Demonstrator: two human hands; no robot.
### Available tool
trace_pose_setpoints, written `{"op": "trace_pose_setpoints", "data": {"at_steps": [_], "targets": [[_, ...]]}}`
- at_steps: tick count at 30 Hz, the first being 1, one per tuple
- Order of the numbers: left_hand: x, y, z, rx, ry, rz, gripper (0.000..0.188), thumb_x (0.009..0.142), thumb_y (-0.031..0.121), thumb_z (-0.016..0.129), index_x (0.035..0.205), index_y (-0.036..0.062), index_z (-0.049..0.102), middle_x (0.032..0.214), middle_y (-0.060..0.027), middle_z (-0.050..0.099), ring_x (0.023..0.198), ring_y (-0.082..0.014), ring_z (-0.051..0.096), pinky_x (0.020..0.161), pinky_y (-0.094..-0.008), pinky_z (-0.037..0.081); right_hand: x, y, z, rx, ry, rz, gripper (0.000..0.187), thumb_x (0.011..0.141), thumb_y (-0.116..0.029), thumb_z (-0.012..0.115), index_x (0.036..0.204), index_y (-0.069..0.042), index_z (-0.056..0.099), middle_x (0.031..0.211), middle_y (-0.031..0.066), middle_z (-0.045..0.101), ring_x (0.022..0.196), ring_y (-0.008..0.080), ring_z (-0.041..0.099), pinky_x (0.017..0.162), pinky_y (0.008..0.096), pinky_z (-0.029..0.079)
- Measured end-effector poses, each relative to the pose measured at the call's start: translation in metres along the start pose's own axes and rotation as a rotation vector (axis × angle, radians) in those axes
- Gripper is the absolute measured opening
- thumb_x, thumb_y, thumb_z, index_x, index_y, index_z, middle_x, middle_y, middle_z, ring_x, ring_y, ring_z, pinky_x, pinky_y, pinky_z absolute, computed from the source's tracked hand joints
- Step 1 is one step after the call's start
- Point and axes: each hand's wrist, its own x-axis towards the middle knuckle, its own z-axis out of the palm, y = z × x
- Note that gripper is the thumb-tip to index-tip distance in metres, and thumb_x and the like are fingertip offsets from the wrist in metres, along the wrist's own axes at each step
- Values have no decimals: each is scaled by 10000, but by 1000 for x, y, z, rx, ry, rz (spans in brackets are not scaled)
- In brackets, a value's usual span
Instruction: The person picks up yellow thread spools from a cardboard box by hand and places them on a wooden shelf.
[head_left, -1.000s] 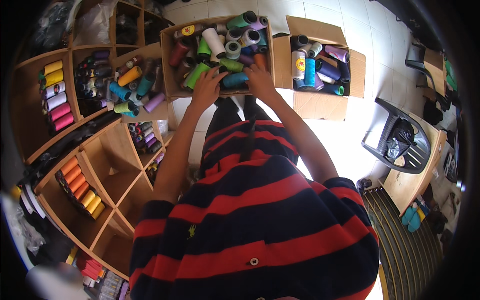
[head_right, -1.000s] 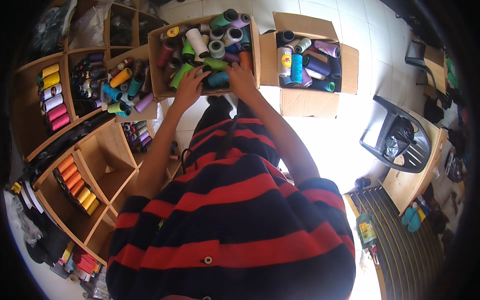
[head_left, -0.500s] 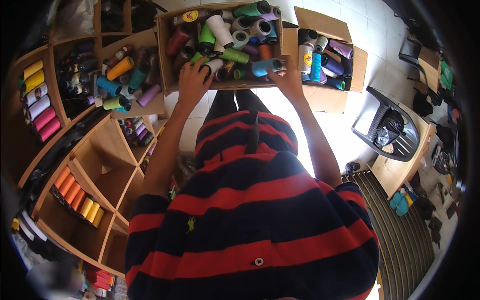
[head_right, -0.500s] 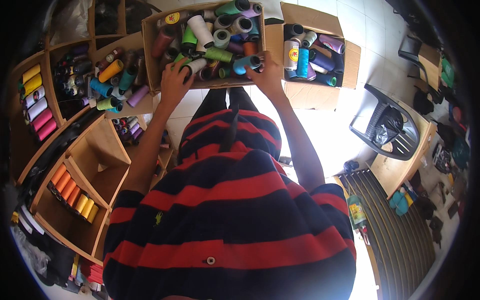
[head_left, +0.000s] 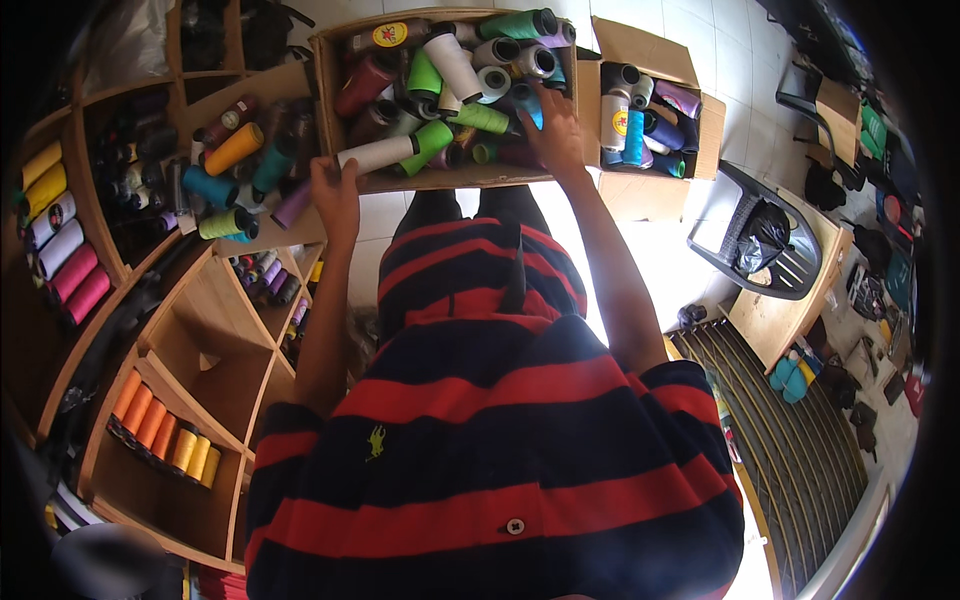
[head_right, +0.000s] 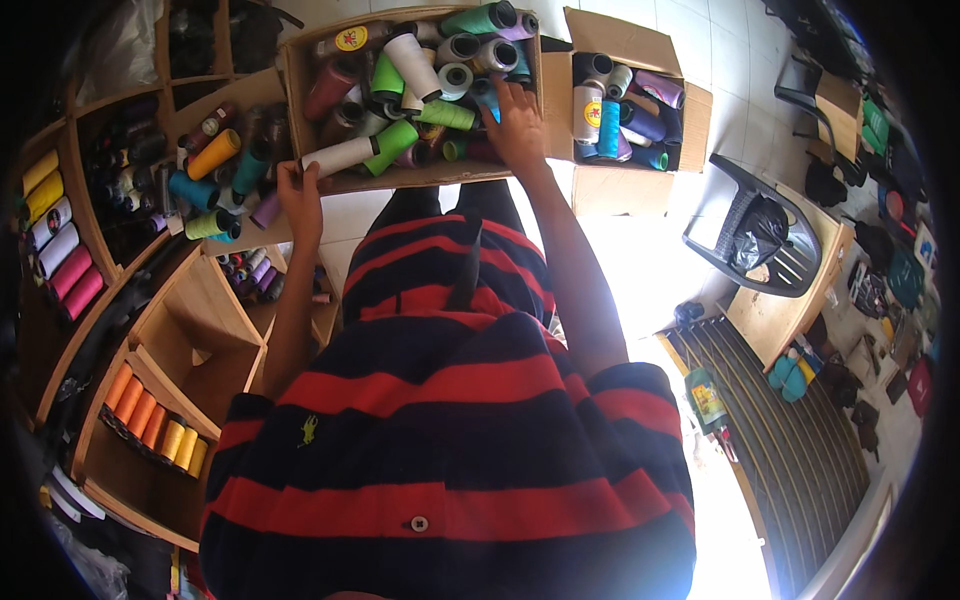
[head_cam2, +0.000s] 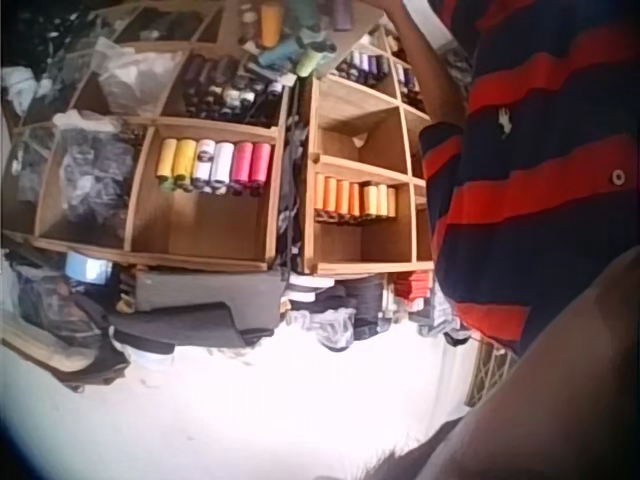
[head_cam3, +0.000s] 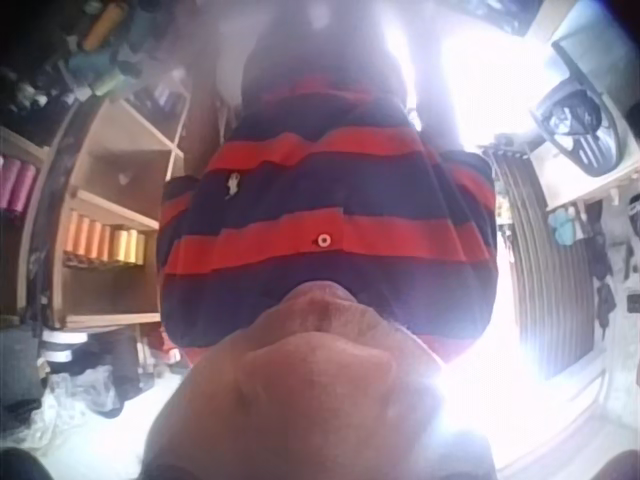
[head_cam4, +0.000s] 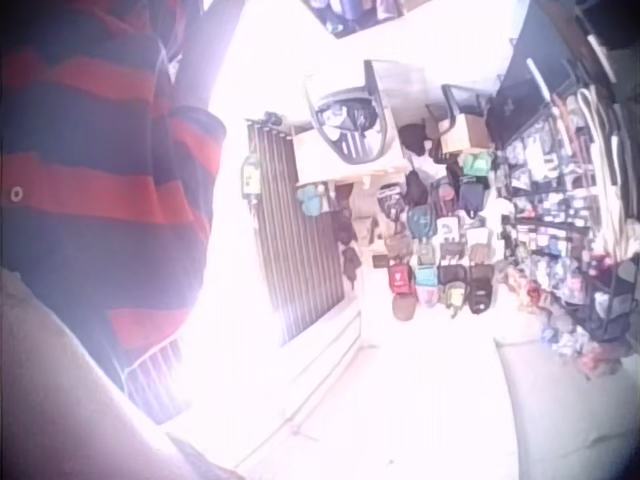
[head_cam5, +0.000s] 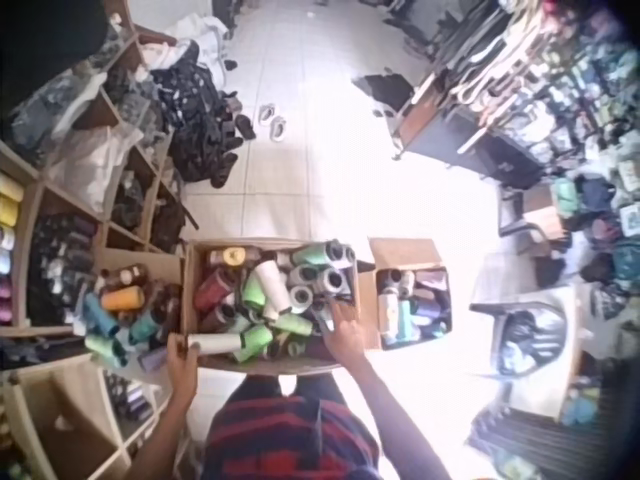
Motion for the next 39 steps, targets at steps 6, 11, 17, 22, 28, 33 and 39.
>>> {"op": "trace_pose_setpoints", "data": {"at_steps": [6, 11, 17, 22, 28, 33, 39], "targets": [[9, -4, 19, 296, -406, 276, 242, 869, 109, 678, 1070, 54, 555, 997, -90, 603, 941, -234, 594, 851, -335, 474, 2, -48, 6, 64, 63, -27, 521, 776, -146, 660, 1266, -56, 507, 1175, 163, 517, 1064, 359, 522, 900, 473, 455], [13, 7, 34, 412, -462, 261, 338, 825, 99, 687, 1150, 81, 598, 1172, -120, 569, 1065, -342, 545, 934, -422, 442, 32, -93, 9, 31, -50, 159, 552, 798, -263, 699, 1267, -48, 504, 1192, 171, 512, 1102, 380, 550, 868, 493, 469], [36, 26, 36, 870, -197, 526, 397, 765, 58, 696, 1147, 71, 589, 1367, -168, 414, 1167, -409, 471, 961, -460, 428, 44, -71, 5, 37, -152, 145, 472, 791, -295, 704, 1164, -36, 572, 1102, 176, 554, 999, 391, 600, 830, 474, 492], [30, 30, 30, 948, -212, 453, 249, 753, 57, 708, 973, 41, 591, 1383, -211, 410, 1187, -431, 468, 979, -468, 415, 20, -46, -52, 249, -127, 244, 347, 749, -183, 671, 1057, -31, 625, 1058, 176, 556, 982, 369, 585, 864, 444, 468], [23, -3, 12, 864, -194, 555, 174, 781, 15, 651, 941, 15, 584, 1248, -152, 541, 1099, -361, 547, 874, -427, 492, -11, -17, -75, 271, -193, 287, 334, 717, -35, 606, 1051, -40, 620, 1022, 158, 558, 934, 332, 584, 818, 409, 474], [41, 18, 15, 671, -153, 347, 286, 781, 50, 652, 1057, 44, 576, 1248, -124, 555, 1111, -367, 549, 867, -426, 498, -11, -3, -46, 221, -203, 155, 380, 703, 64, 527, 1054, -47, 621, 1064, 158, 569, 1011, 345, 567, 884, 414, 467], [66, 23, 50, 602, -146, 458, 495, 782, 137, 697, 1242, 70, 528, 1243, -173, 543, 1186, -397, 488, 972, -471, 409, 29, -48, -21, 173, -110, -132, 438, 660, 108, 527, 1068, -33, 601, 1134, 165, 550, 1098, 370, 512, 958, 455, 427]]}}
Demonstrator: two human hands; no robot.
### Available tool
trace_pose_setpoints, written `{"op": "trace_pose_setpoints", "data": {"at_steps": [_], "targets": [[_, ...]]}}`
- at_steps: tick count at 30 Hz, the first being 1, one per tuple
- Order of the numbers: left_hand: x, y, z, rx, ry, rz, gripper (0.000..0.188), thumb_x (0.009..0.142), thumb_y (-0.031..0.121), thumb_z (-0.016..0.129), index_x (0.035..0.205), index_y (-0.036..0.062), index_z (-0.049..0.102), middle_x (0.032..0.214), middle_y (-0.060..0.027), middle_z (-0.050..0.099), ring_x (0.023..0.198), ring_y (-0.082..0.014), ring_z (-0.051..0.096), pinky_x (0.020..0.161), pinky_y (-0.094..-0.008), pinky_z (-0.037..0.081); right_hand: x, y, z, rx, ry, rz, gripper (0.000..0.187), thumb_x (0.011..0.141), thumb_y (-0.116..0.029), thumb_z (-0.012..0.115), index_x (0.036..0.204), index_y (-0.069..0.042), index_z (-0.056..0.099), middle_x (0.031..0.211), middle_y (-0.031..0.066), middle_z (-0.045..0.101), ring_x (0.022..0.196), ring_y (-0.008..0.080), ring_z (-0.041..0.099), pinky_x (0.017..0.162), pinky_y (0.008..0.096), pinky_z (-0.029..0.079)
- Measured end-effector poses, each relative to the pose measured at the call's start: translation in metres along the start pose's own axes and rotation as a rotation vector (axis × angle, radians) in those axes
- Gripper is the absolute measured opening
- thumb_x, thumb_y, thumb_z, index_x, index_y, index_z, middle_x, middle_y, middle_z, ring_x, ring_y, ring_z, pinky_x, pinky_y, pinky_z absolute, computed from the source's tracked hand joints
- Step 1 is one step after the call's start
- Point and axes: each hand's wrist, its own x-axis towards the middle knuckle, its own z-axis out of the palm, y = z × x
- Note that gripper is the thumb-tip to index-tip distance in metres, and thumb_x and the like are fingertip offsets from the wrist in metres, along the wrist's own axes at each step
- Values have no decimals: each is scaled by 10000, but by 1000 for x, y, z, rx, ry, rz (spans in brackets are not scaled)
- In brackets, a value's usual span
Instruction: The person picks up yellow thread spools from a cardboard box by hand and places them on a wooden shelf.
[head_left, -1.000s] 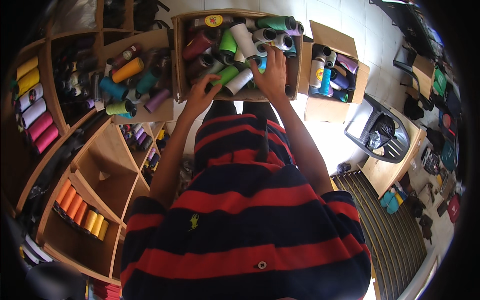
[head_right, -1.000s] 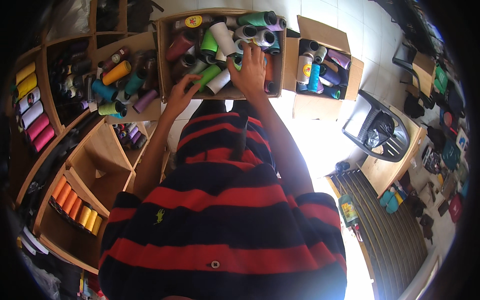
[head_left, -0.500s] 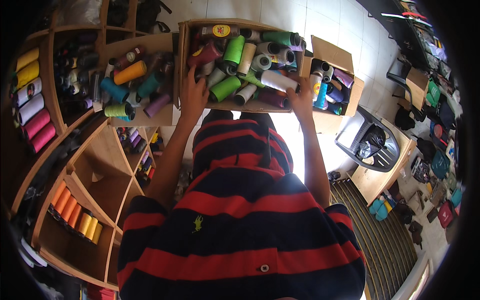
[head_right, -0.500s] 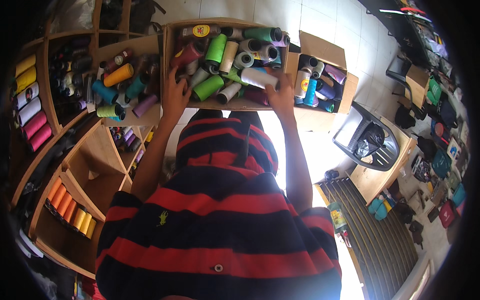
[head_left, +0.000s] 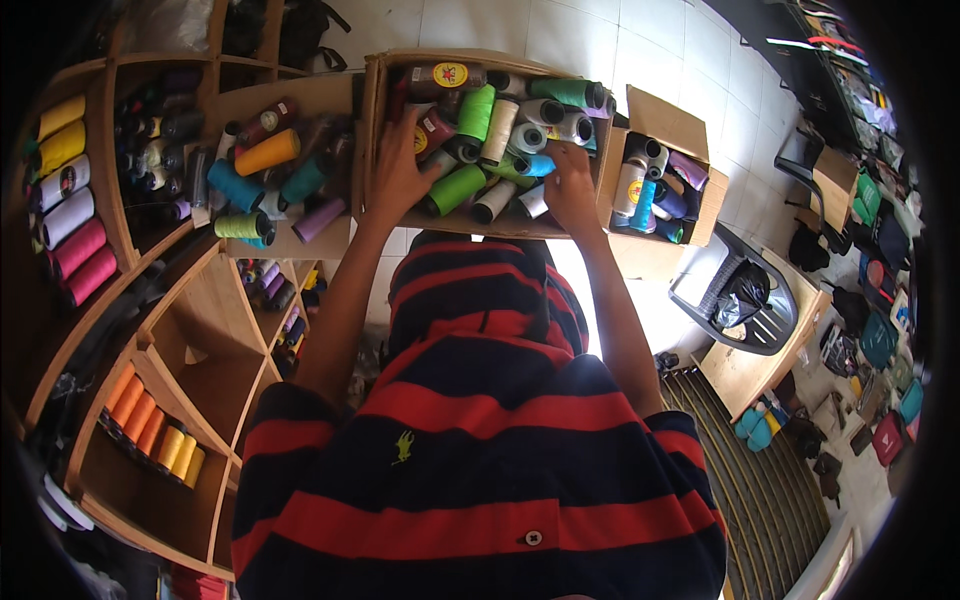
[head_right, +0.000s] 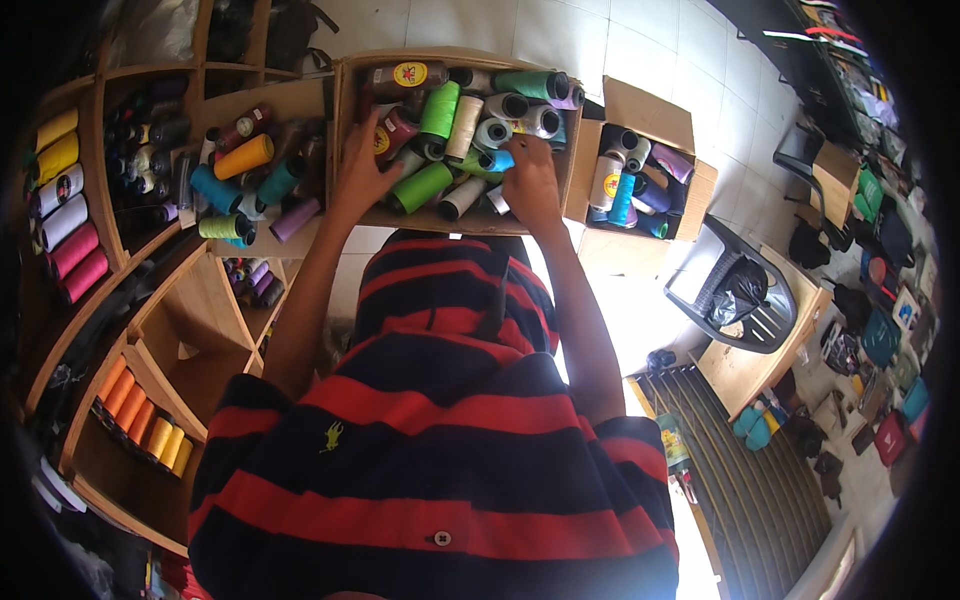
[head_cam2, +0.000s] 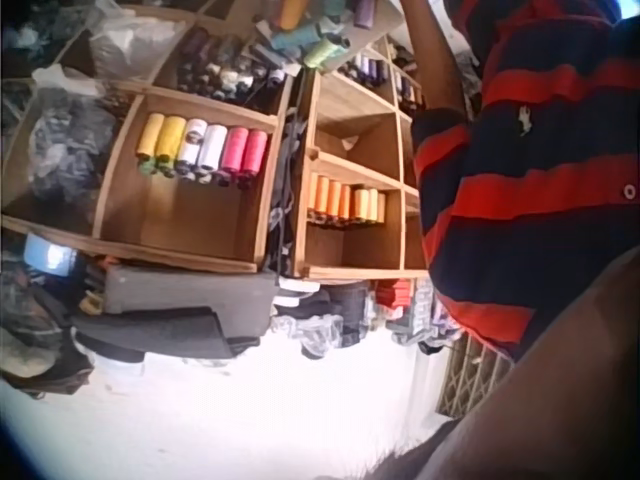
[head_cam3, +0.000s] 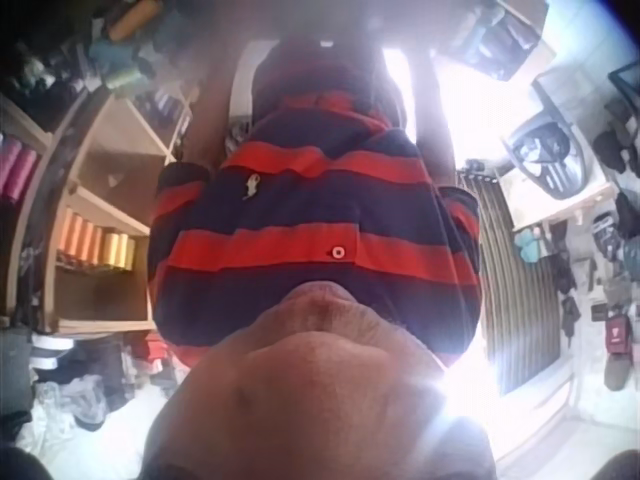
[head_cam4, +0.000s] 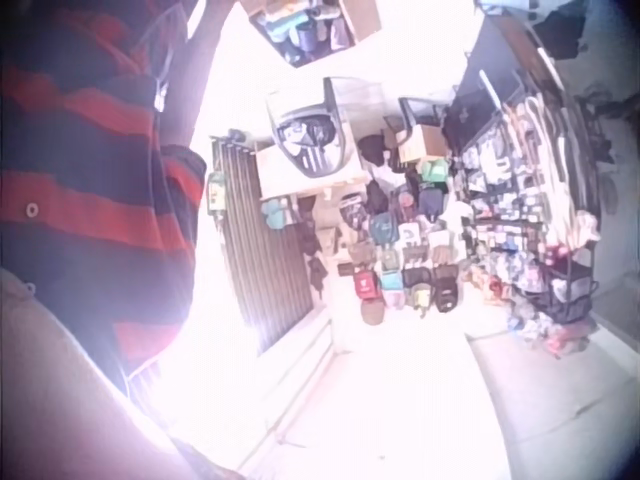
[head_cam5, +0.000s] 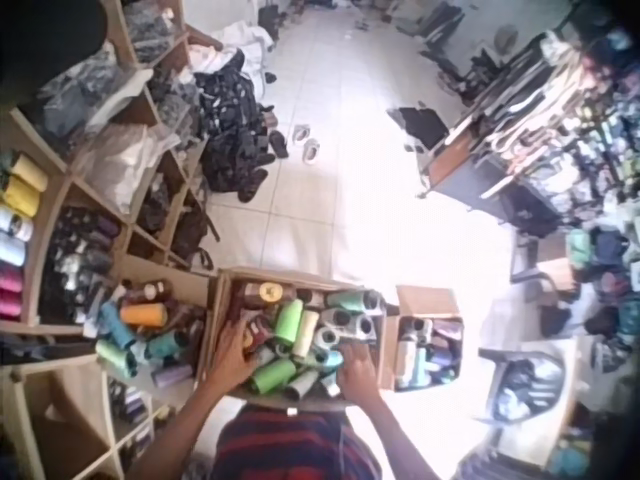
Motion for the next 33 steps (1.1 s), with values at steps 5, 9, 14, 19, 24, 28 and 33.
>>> {"op": "trace_pose_setpoints", "data": {"at_steps": [5, 9, 14, 19, 24, 28, 33], "targets": [[14, -6, -5, -73, -228, -49, 342, 843, 166, 663, 1163, 70, 586, 1381, -165, 478, 1234, -371, 462, 1024, -413, 388, 65, -17, 16, -149, -59, -116, 307, 733, 6, 573, 1033, -47, 614, 1115, 150, 559, 1079, 346, 514, 896, 445, 441], [14, -12, -10, -102, -268, 143, 174, 867, 164, 633, 1008, 63, 646, 1301, -153, 519, 1196, -355, 478, 1013, -416, 385, 101, -26, 15, -428, 92, -88, 280, 738, -110, 620, 1014, -69, 642, 1125, 131, 558, 1090, 315, 504, 882, 495, 393], [17, -2, 8, -116, -237, 98, 292, 804, 170, 687, 1076, 93, 615, 1277, -131, 515, 1179, -360, 470, 995, -460, 381, 94, 11, 1, -794, 282, 11, 375, 736, -162, 650, 1103, -106, 595, 1118, 130, 559, 1144, 315, 475, 878, 565, 351], [63, 17, 9, 276, 49, 184, 644, 723, 194, 761, 1302, 163, 483, 1333, -97, 461, 1224, -344, 419, 974, -498, 374, 76, 34, -30, -565, -12, 93, 463, 793, -355, 740, 1114, -63, 577, 1023, 123, 590, 993, 305, 583, 823, 447, 434], [93, 22, 4, 563, -211, 40, 734, 697, 175, 788, 1352, 162, 458, 1252, -95, 495, 1174, -318, 452, 976, -484, 378, 51, 21, -58, -127, -154, 192, 432, 815, -365, 728, 1059, -23, 627, 944, 174, 630, 969, 342, 590, 847, 444, 455], [91, 3, 0, 336, -149, 297, 583, 662, 65, 726, 1208, 151, 542, 1233, -76, 495, 1137, -315, 466, 899, -431, 407, 12, 9, -58, 136, -374, 243, 419, 829, -330, 725, 1101, -25, 630, 1013, 157, 643, 1014, 335, 587, 869, 438, 463], [90, 20, -24, 253, -373, 364, 305, 720, 55, 622, 1019, 113, 606, 1009, -45, 614, 1074, -278, 522, 849, -407, 423, -12, 20, -34, 102, -287, 79, 382, 851, -290, 702, 1122, -32, 622, 1022, 158, 626, 1016, 347, 580, 876, 450, 465]]}}
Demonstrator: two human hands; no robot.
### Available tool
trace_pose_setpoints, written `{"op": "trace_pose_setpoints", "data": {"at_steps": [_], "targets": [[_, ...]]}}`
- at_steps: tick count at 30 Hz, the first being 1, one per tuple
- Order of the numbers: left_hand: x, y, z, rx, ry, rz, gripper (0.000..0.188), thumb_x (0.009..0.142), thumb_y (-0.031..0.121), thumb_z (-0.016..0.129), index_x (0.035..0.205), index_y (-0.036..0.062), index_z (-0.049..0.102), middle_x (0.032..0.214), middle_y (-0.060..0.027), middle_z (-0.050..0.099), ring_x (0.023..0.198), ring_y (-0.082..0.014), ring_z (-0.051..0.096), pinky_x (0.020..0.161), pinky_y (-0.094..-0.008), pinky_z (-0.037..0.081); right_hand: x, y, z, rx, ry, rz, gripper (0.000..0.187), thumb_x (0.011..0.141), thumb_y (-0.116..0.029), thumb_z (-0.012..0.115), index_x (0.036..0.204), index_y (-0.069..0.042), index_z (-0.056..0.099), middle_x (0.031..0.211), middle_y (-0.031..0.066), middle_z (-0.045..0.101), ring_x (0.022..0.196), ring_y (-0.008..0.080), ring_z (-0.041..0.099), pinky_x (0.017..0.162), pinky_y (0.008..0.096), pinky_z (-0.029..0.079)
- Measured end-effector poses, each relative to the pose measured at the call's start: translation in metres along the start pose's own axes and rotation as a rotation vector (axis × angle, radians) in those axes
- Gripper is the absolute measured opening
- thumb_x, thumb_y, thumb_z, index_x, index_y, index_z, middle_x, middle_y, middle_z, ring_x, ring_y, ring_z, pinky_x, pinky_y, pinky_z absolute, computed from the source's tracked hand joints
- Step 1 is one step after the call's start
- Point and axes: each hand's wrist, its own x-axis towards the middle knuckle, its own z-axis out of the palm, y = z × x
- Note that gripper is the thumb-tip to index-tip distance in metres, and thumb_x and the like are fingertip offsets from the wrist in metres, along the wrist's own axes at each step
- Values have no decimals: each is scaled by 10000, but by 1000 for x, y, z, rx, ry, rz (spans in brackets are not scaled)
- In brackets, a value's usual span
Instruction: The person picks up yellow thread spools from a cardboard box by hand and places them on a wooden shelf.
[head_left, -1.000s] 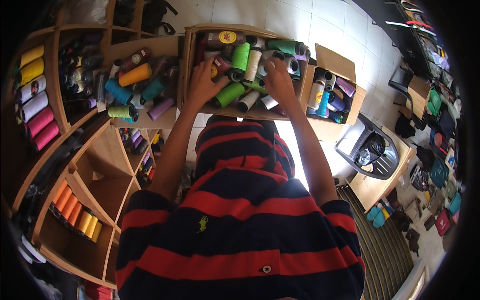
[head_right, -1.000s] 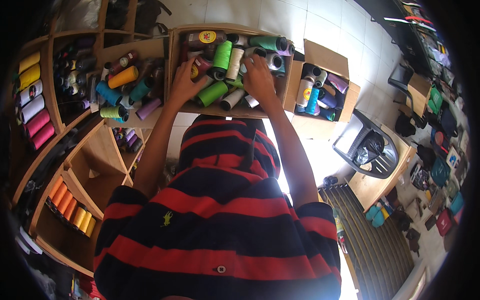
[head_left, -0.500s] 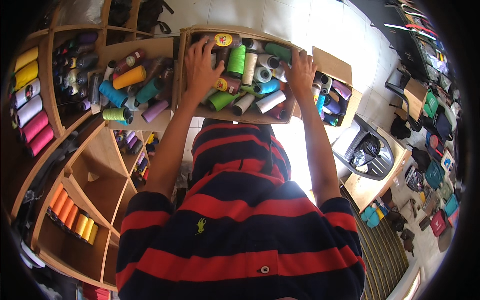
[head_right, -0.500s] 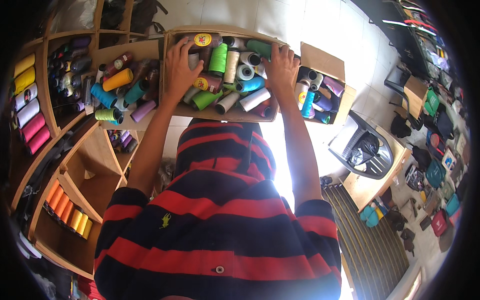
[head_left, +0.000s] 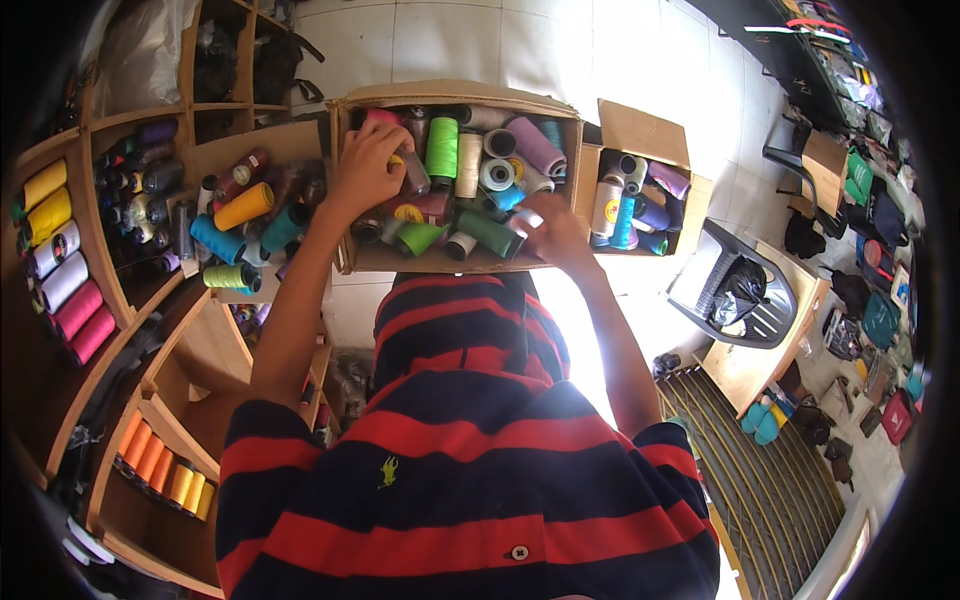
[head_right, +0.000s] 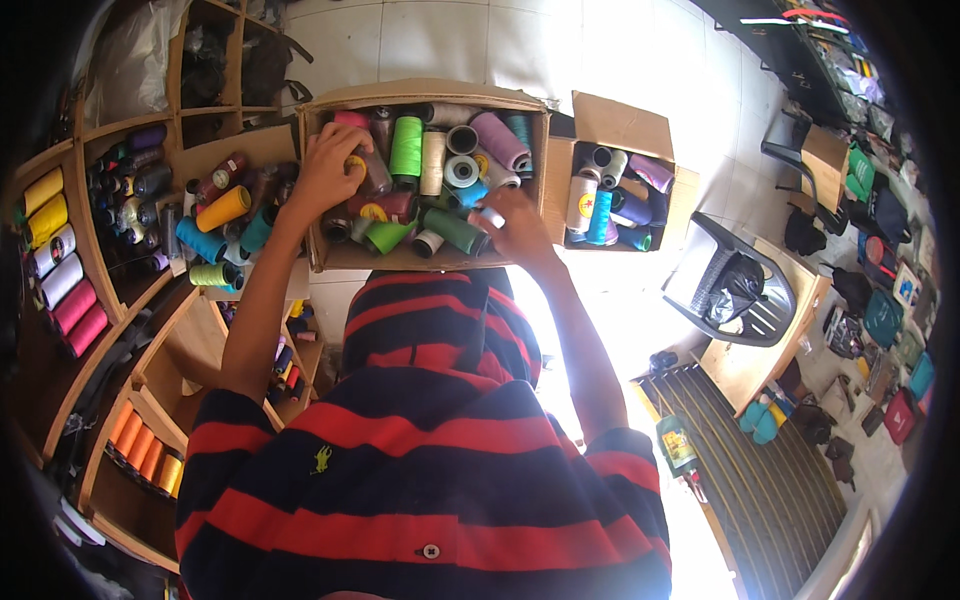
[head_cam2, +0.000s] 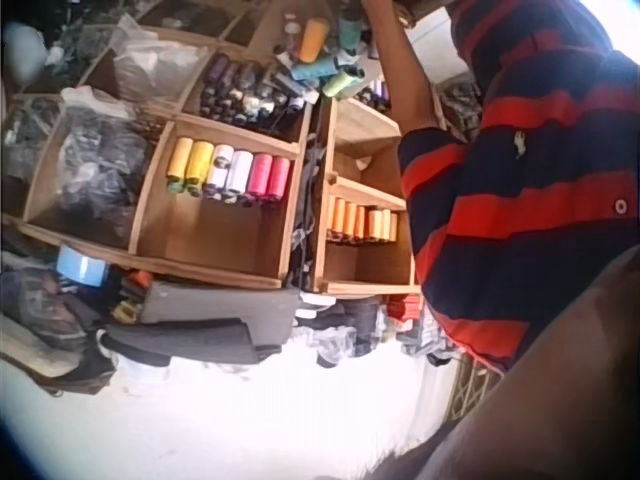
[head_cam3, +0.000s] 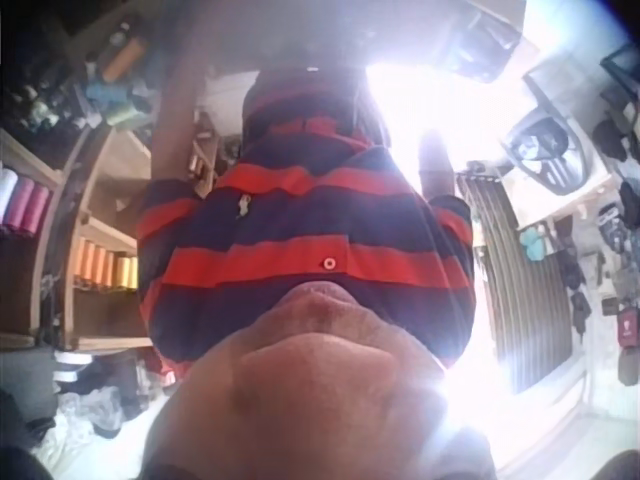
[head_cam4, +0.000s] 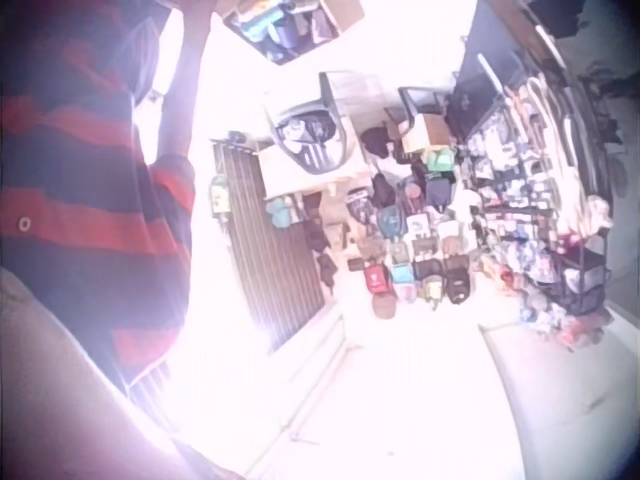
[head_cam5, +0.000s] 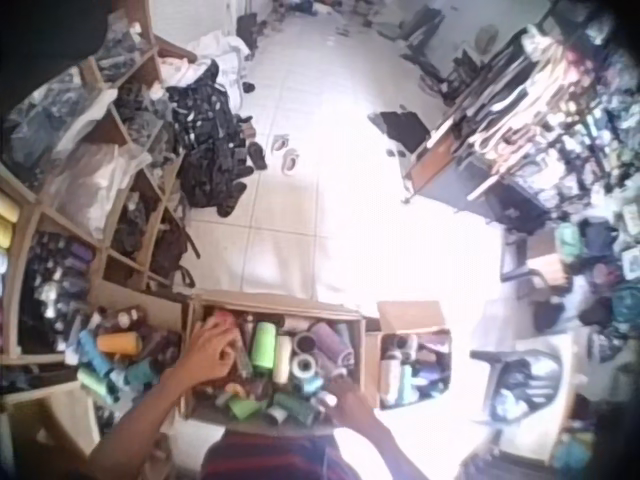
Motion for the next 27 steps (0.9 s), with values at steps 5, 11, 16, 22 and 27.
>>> {"op": "trace_pose_setpoints", "data": {"at_steps": [5, 11, 16, 22, 27], "targets": [[27, -4, -7, -367, -309, -453, 285, 806, 130, 640, 1085, 85, 606, 1049, -90, 612, 1048, -297, 535, 852, -404, 431, 47, 9, -10, -295, 375, 153, 473, 831, -271, 707, 1216, -44, 553, 1118, 195, 557, 989, 375, 572, 869, 447, 475], [39, -3, 61, -93, -6, -34, 533, 799, 354, 719, 1225, 70, 571, 1247, -109, 554, 1058, -352, 496, 918, -448, 426, 73, 35, 17, -221, 250, 242, 539, 786, -229, 733, 1249, -50, 524, 1183, 202, 517, 993, 409, 578, 836, 487, 492], [51, 12, 74, 1, -83, -259, 695, 722, 484, 760, 1252, 88, 544, 1275, -105, 481, 1092, -370, 434, 909, -538, 406, 59, 26, -8, -73, 163, 277, 570, 780, -244, 739, 1287, -89, 527, 1167, 174, 540, 1043, 399, 585, 868, 483, 493], [35, 15, 56, -296, 74, -139, 373, 747, 186, 769, 985, 48, 517, 1067, -130, 517, 998, -324, 512, 853, -430, 440, 13, 21, -31, 79, -26, 83, 584, 745, -112, 738, 1299, -129, 554, 1178, 133, 556, 1072, 376, 572, 897, 459, 481], [-10, 20, 42, -538, -46, -302, 254, 776, 35, 685, 931, 35, 484, 991, -135, 529, 986, -316, 552, 845, -380, 440, -2, -12, 1, -43, -77, 33, 594, 737, -88, 744, 1300, -151, 567, 1188, 107, 558, 1131, 333, 512, 950, 443, 438]]}}
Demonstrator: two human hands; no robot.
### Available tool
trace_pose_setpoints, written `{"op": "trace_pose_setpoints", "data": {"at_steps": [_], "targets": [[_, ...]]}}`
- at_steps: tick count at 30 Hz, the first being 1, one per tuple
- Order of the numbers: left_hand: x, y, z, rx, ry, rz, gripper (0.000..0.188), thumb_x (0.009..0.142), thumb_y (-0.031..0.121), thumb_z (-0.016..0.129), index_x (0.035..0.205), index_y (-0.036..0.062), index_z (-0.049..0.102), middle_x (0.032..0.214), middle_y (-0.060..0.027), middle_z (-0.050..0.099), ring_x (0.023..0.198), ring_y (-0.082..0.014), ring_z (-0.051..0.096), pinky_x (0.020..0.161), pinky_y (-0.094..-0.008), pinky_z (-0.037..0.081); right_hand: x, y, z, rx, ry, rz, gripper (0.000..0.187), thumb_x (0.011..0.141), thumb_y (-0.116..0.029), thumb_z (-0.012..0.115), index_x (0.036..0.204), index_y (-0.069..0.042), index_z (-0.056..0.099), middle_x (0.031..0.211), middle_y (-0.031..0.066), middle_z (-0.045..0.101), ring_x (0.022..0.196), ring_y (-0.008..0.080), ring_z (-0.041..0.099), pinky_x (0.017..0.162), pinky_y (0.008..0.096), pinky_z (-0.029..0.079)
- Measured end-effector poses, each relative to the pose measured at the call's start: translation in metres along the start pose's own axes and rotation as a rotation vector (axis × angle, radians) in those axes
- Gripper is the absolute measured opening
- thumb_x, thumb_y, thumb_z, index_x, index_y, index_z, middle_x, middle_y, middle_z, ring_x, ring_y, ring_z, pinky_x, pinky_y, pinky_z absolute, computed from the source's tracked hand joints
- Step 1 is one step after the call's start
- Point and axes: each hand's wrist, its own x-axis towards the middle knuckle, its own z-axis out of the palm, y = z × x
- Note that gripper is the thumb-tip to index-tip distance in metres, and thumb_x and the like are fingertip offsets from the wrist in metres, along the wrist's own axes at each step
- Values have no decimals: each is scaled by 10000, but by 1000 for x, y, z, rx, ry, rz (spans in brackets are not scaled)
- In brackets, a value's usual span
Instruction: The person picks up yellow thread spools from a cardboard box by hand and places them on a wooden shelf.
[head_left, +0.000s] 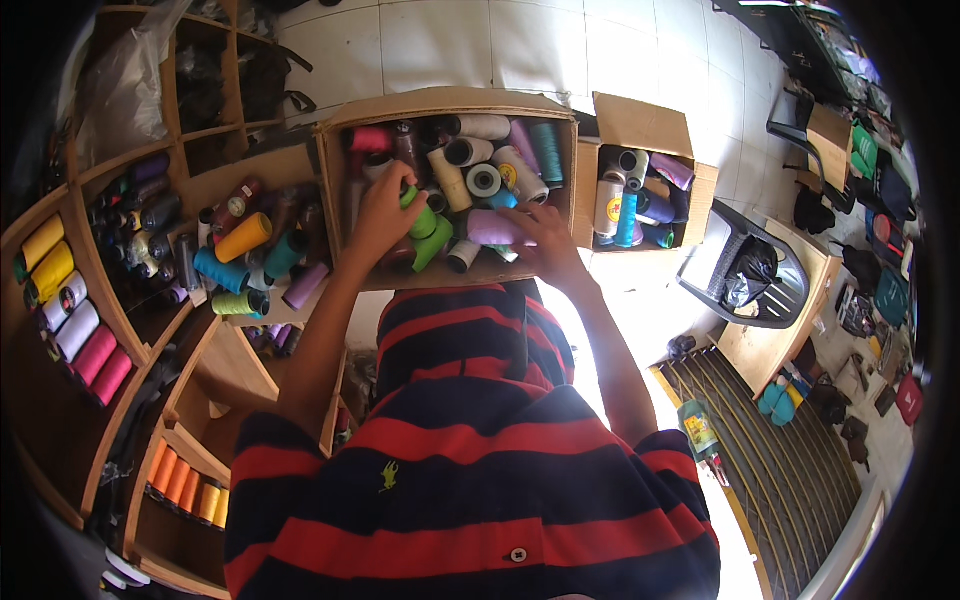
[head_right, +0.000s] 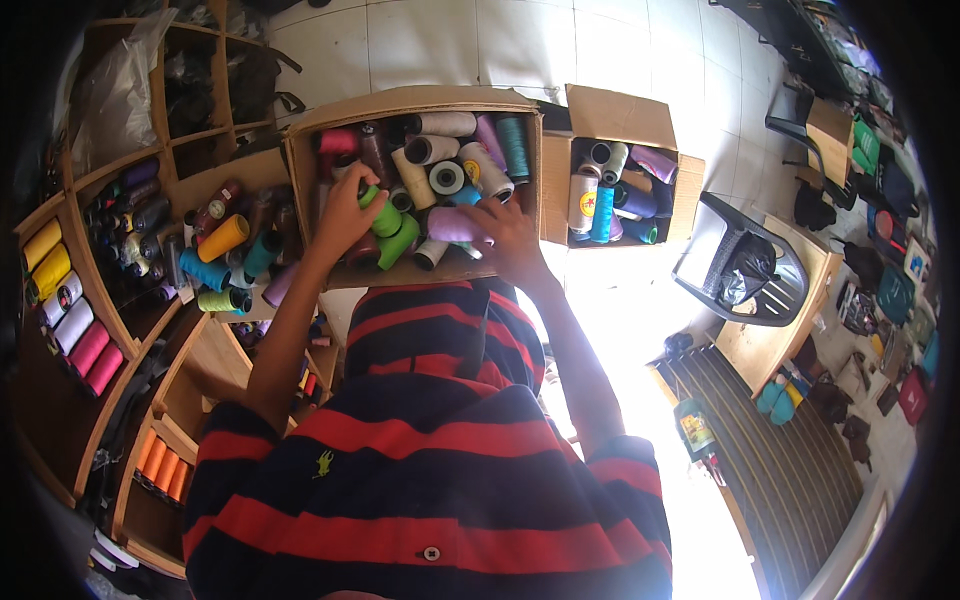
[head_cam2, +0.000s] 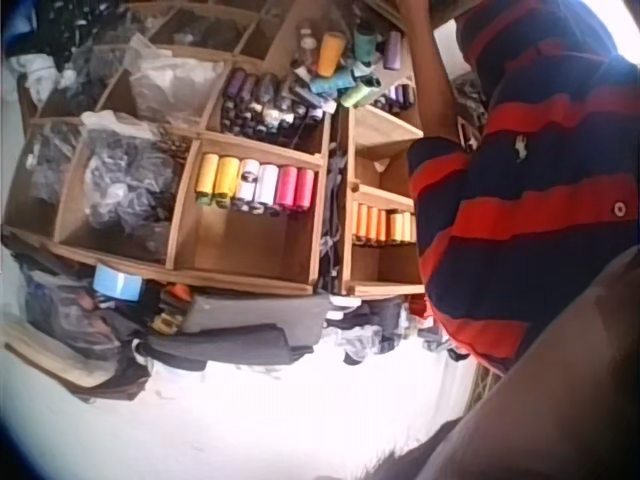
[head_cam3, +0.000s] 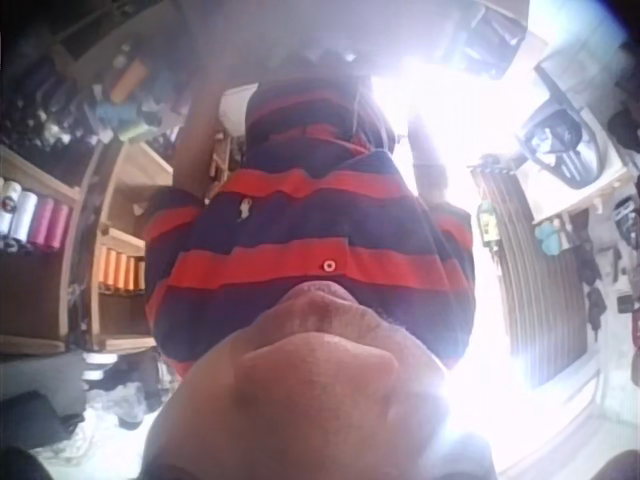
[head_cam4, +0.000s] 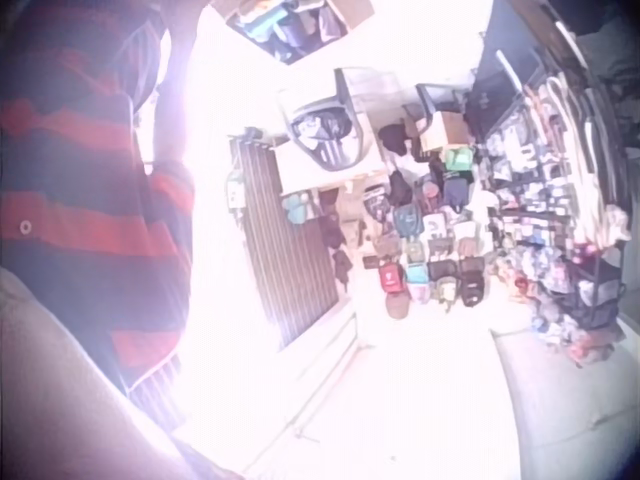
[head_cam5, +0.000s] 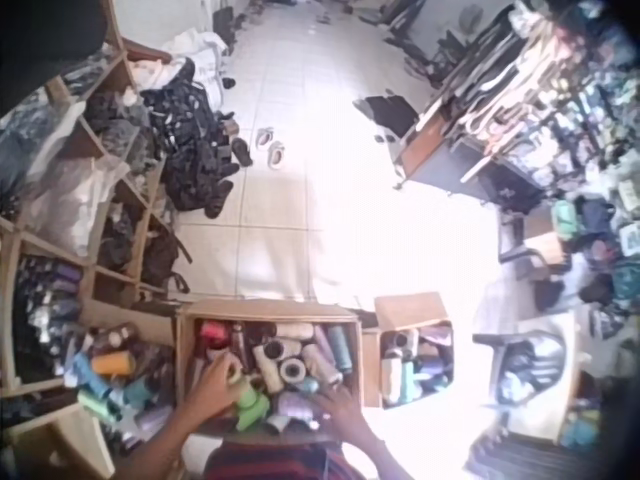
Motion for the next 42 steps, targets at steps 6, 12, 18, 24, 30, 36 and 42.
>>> {"op": "trace_pose_setpoints", "data": {"at_steps": [6, 12, 18, 24, 30, 36, 42], "targets": [[1, 17, -2, 679, 227, 320, 463, 767, 84, 670, 1200, 32, 515, 1201, -155, 537, 1073, -366, 528, 943, -466, 419, 14, -21, 12, 31, 66, 5, 515, 798, -182, 734, 1282, -126, 567, 1209, 122, 559, 1141, 319, 512, 944, 462, 421], [32, 20, 37, 401, 158, 31, 684, 724, 212, 745, 1321, 25, 468, 1252, -166, 528, 1137, -363, 499, 964, -473, 398, 63, 3, 8, 79, 340, 23, 451, 820, -185, 704, 1239, -81, 575, 1200, 153, 575, 1140, 336, 530, 949, 443, 428], [11, 11, 36, 525, -16, 55, 629, 719, 248, 744, 1269, 29, 530, 1277, -162, 503, 1054, -339, 519, 897, -470, 403, 106, -11, 16, -15, 204, -114, 546, 743, -129, 729, 1260, -89, 557, 1201, 149, 575, 1155, 338, 526, 939, 425, 448], [17, -1, 32, 596, 30, 210, 471, 711, 241, 766, 1085, 45, 558, 1254, -141, 490, 1059, -352, 545, 883, -480, 448, 110, -9, 12, -56, 61, -122, 545, 683, -93, 772, 1192, -97, 578, 1155, 118, 601, 1061, 334, 587, 877, 422, 486], [52, -16, 30, 453, 38, 134, 519, 707, 203, 781, 1120, 77, 494, 1220, -159, 486, 1050, -388, 578, 797, -457, 519, 57, -18, -30, 120, 5, -166, 520, 701, -84, 781, 1180, -87, 578, 1204, 120, 611, 1039, 347, 614, 887, 412, 501], [41, 11, 8, 415, 136, 50, 530, 731, 170, 743, 1192, 86, 496, 1151, -147, 521, 1061, -369, 574, 862, -448, 507, 10, -20, -10, 21, 51, -105, 500, 733, -156, 785, 1176, -52, 578, 1119, 150, 628, 986, 339, 619, 844, 411, 486], [2, 6, -27, 301, 326, -18, 331, 824, 150, 662, 1138, 77, 589, 1082, -158, 611, 1022, -370, 604, 881, -435, 478, -17, -7, 21, 111, 88, 124, 491, 809, -288, 732, 1193, -28, 571, 1037, 168, 630, 968, 367, 621, 843, 449, 492]]}}
